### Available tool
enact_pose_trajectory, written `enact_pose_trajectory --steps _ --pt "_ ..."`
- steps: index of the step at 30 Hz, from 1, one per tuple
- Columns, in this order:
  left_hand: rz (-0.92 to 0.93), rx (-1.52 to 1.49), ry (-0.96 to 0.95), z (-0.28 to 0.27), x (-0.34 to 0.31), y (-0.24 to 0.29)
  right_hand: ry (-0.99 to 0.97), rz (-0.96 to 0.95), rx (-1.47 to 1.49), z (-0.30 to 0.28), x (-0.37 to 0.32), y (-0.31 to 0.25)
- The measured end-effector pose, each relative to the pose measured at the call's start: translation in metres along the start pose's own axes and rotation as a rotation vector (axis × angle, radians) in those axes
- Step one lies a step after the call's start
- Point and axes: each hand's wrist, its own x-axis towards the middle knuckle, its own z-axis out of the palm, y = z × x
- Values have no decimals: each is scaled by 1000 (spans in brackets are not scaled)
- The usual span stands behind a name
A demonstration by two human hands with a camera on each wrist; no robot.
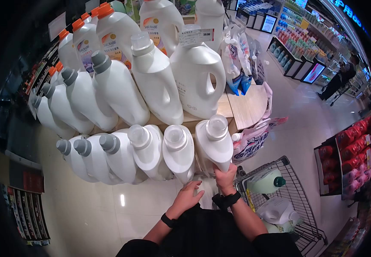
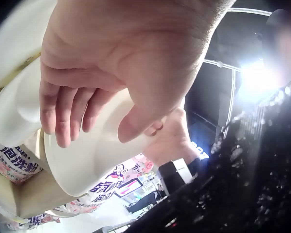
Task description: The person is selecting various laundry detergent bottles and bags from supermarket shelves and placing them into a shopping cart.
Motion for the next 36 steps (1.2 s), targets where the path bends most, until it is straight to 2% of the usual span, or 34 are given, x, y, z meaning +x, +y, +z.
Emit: enact_pose_trajectory --steps 2,4,7,9,11,13,15,16,17,19,20,21,25,27,28,30,34,36 --pt "12 -44 24 3 2 6 0 -39 -45 -15 6 -24" --pt "-13 -123 30 2 3 19 -84 -78 -96 -28 5 -43" --pt "13 -173 99 -1 5 30 -159 -12 -134 -65 -7 -75" --pt "-8 -264 19 -4 10 50 -200 -33 -134 -93 -21 -90" --pt "88 -139 126 -2 8 76 -195 -38 -145 -126 -31 -105" --pt "127 -217 86 -1 19 104 -273 -6 -76 -163 -44 -123" --pt "227 -273 -98 1 33 117 -245 16 -19 -197 -56 -146" --pt "214 -294 -240 4 42 119 -239 23 39 -210 -61 -159" --pt "209 -289 -270 11 52 118 -213 38 41 -220 -66 -173" --pt "263 -447 -548 24 72 120 -33 109 144 -236 -73 -201" --pt "383 -451 -543 35 78 134 34 215 314 -246 -74 -215" --pt "382 -434 -594 43 81 151 120 308 493 -256 -73 -224" --pt "250 -529 -628 61 66 225 182 440 726 -318 -68 -221" --pt "222 -394 -609 65 58 240 215 462 786 -333 -77 -214" --pt "290 -324 -585 66 53 250 238 455 797 -340 -79 -207" --pt "274 -290 -596 65 42 256 207 531 892 -353 -82 -192" --pt "247 -220 -630 70 33 272 199 557 956 -371 -88 -178" --pt "231 -205 -643 74 31 280 144 473 1046 -383 -88 -168"
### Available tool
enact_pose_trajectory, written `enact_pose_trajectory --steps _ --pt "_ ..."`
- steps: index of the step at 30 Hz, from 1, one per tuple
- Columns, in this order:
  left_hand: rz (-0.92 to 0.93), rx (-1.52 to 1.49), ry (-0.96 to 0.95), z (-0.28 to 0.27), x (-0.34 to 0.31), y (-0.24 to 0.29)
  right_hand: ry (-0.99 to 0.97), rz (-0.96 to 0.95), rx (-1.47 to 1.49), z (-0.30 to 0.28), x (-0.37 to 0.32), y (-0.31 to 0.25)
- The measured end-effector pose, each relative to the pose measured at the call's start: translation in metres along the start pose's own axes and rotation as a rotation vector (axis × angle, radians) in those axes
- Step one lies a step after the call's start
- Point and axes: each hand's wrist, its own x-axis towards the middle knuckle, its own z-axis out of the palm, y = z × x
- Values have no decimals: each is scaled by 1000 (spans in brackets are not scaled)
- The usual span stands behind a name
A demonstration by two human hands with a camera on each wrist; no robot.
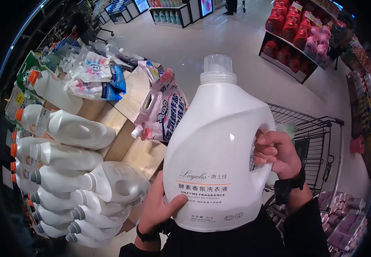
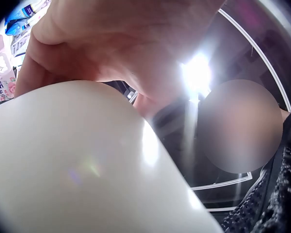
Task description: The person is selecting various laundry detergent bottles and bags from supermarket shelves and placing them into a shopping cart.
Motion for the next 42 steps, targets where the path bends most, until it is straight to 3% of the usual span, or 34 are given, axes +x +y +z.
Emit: enact_pose_trajectory --steps 8,20,32,42 --pt "20 -179 61 12 -1 21 -50 -13 64 -24 10 -5" --pt "23 -133 118 15 2 17 -49 61 157 -26 23 -8" --pt "-4 -173 122 14 8 18 -87 16 134 -29 24 -6" --pt "-27 -172 97 19 8 12 -10 -1 105 -28 13 -5"
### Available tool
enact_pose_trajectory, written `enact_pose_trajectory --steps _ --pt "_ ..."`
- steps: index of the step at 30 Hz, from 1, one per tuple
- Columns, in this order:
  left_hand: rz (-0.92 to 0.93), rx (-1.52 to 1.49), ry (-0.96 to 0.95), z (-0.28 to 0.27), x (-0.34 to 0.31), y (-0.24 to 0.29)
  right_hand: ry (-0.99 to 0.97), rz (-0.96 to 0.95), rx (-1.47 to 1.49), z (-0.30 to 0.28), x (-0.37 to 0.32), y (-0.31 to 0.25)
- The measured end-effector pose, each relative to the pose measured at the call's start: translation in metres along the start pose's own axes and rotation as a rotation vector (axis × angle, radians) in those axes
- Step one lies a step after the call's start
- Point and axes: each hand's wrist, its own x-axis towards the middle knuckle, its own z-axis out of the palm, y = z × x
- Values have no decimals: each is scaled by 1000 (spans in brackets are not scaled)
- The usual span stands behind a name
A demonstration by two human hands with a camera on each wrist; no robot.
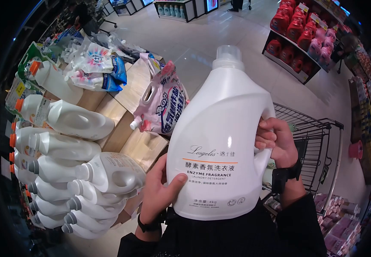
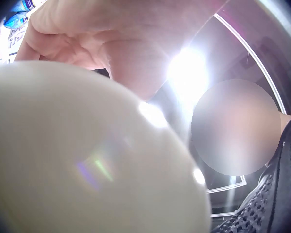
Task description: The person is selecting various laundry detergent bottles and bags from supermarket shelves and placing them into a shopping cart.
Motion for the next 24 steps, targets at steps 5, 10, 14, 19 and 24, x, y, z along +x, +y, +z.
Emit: enact_pose_trajectory --steps 5,10,14,19,24 --pt "34 -5 -4 -2 9 -11 -3 -25 -2 1 -4 1" --pt "13 -26 32 -3 17 -27 10 28 10 -4 0 2" --pt "-20 9 60 -5 20 -39 10 60 39 0 1 7" --pt "3 -115 18 -13 39 -85 87 22 -75 13 0 13" --pt "57 -341 19 -14 70 -158 161 -52 -364 57 -12 52"
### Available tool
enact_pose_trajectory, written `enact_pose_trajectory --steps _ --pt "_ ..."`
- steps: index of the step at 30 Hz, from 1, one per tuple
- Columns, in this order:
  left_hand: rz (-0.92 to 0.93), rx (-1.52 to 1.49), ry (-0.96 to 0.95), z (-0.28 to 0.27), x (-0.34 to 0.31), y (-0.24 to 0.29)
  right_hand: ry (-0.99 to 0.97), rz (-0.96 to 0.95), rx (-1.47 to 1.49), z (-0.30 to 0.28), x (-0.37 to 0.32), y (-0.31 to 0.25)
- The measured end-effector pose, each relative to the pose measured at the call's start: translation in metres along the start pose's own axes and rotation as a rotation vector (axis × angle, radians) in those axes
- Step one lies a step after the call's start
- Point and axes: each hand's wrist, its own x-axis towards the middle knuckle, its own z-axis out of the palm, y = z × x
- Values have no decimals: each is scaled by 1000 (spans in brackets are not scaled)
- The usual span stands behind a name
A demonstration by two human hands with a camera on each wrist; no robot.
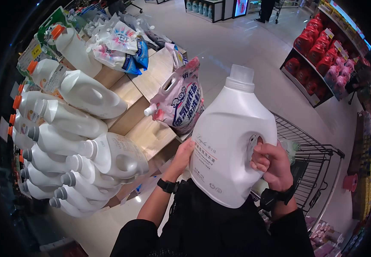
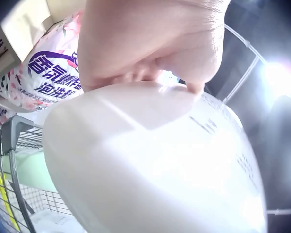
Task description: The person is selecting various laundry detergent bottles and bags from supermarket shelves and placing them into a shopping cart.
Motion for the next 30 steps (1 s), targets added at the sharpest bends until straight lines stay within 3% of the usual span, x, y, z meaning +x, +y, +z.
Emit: enact_pose_trajectory --steps 2,3,4,5,6,8,12,17,20,22,26,30 --pt "48 251 208 8 -2 -9 27 14 -88 17 -2 20" --pt "132 197 301 18 -10 -3 74 -19 -111 23 2 32" --pt "271 451 395 26 -23 10 120 -52 -136 28 6 44" --pt "370 539 377 39 -40 32 90 -23 -171 31 11 55" --pt "441 561 194 43 -53 41 157 -74 -178 34 16 65" --pt "446 486 -16 62 -73 45 239 -134 -155 30 24 85" --pt "394 601 78 79 -73 7 165 -158 -212 22 38 104" --pt "306 464 137 77 -58 -17 139 -136 -246 16 44 127" --pt "382 505 103 53 -54 -34 126 -120 -269 16 47 145" --pt "264 546 29 37 -56 -43 76 -10 -231 14 49 153" --pt "288 471 21 23 -41 -47 11 15 -254 14 56 153" --pt "344 618 16 47 -36 -45 -143 189 -208 -6 44 115"
